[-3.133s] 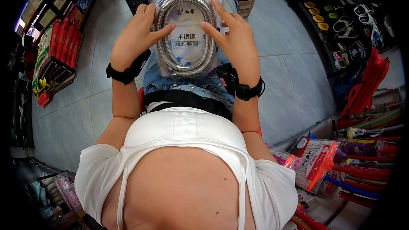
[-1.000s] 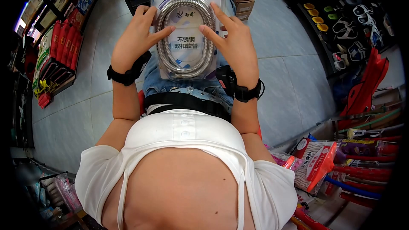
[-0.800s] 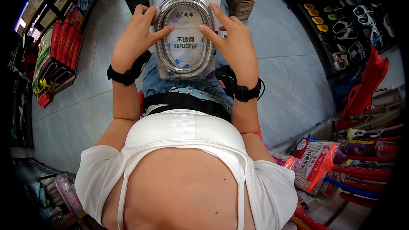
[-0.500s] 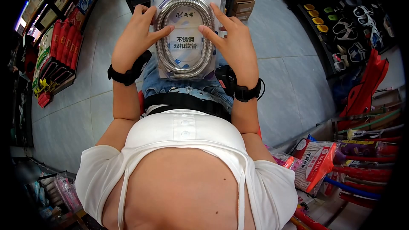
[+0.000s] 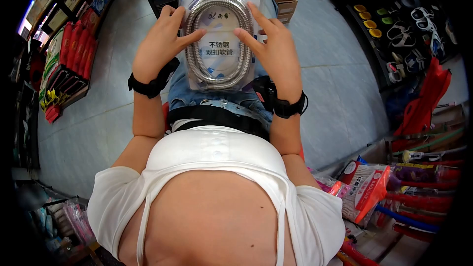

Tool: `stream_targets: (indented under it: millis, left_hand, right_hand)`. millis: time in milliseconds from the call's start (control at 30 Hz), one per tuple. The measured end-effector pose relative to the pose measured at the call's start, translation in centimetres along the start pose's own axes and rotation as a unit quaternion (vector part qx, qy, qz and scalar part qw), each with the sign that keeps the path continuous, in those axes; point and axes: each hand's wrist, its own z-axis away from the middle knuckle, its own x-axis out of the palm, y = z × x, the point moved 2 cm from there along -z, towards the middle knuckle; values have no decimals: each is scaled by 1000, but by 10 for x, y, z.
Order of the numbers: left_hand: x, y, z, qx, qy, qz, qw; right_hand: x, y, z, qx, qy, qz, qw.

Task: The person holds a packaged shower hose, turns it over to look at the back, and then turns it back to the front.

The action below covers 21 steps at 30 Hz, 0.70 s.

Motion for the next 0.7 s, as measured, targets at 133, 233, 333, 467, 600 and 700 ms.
stream_targets:
  millis: [133, 233, 333, 467, 600, 700]
  left_hand:
    - [1, -1, 0, -5, -2, 4, 1000]
    - [2, -2, 0, -7, 0, 2, 1000]
    - [3, -3, 0, -7, 3, 1, 1000]
    - [2, -2, 0, -3, 10, -2, 1000]
    - [3, -3, -1, -1, 10, -4, 1000]
    - [4, -3, -1, -5, 12, -3, 1000]
  right_hand:
    - [1, 2, 0, -16, 12, -3, 1000]
    - [-2, -3, 0, -3, 4, -1, 1000]
    - [-2, -4, 0, 0, 3, 12, 1000]
    - [-1, -1, 0, -25, 15, 8, 1000]
    - [-4, -3, 0, -4, -5, 16, 1000]
    - [-4, -3, 0, -7, -4, 10, 1000]
